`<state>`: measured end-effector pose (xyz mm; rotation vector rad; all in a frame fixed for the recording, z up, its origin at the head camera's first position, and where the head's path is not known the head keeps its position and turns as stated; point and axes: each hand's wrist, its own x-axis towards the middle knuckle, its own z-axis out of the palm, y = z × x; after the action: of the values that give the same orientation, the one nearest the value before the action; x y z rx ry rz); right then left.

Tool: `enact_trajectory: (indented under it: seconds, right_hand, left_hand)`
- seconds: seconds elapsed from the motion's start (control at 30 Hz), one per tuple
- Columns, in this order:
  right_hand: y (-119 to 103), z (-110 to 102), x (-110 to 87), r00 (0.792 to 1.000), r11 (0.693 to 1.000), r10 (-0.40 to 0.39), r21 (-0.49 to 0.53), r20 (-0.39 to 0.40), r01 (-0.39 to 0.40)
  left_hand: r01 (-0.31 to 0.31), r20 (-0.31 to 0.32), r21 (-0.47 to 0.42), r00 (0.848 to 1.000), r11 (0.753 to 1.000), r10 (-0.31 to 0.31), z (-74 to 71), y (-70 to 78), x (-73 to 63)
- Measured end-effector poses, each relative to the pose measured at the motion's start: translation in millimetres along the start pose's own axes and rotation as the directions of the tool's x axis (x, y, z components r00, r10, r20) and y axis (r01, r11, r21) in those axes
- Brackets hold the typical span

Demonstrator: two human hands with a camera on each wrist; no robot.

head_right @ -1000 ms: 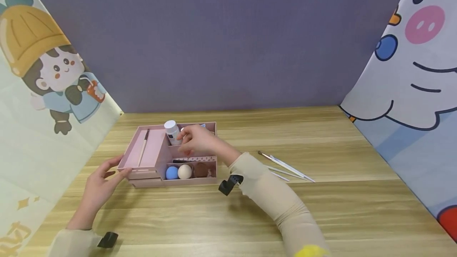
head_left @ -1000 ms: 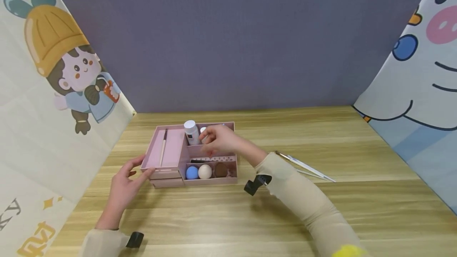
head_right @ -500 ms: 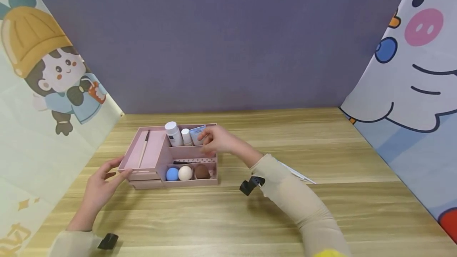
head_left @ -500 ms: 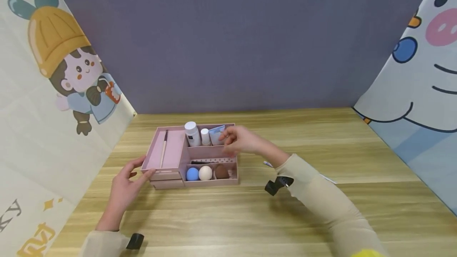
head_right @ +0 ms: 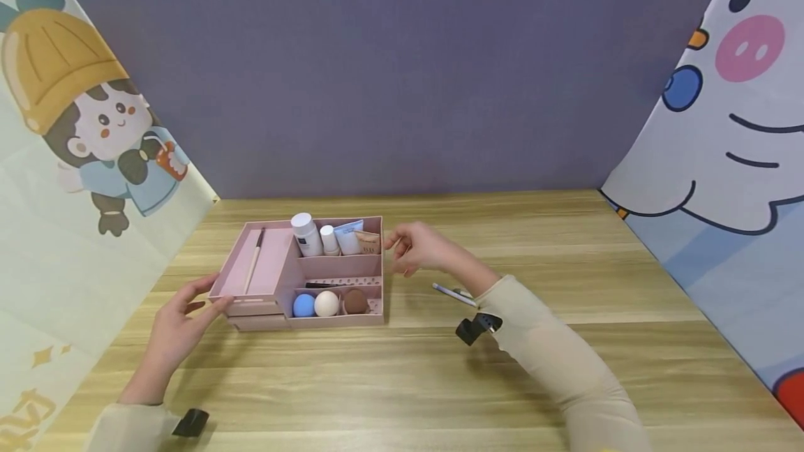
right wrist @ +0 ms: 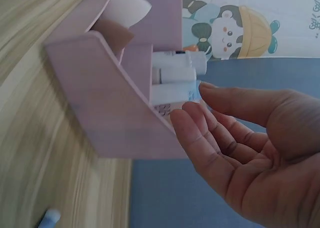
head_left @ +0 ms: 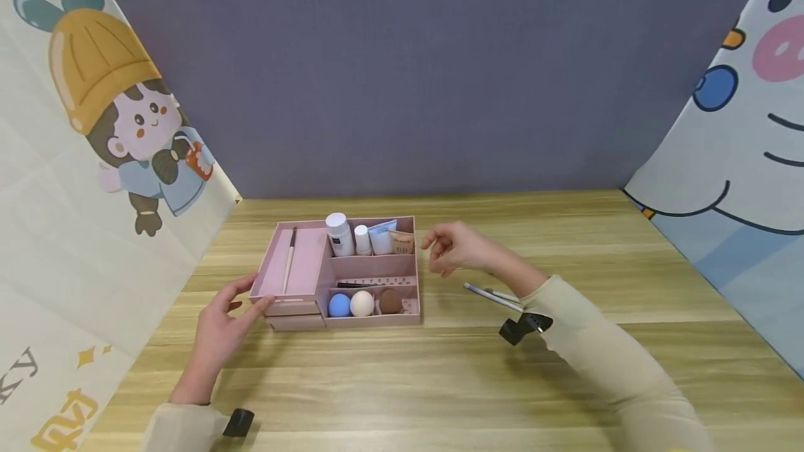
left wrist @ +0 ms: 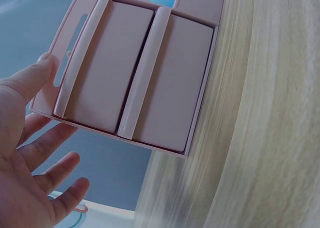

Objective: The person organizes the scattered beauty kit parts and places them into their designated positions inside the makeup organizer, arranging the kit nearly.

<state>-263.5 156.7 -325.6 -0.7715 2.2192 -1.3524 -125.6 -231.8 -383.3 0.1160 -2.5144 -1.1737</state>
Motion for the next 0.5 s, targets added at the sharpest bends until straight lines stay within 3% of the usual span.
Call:
enact_trajectory:
  seconds: [0.5]
  right_hand:
    - [35,-18,-26.2,0.998,0.994,0.05,-0.097,0.03,-0.046]
  left_hand:
    - [-0.003,0.002,0.003,1.0,1.0,0.003,0.2,-0.1,0.2]
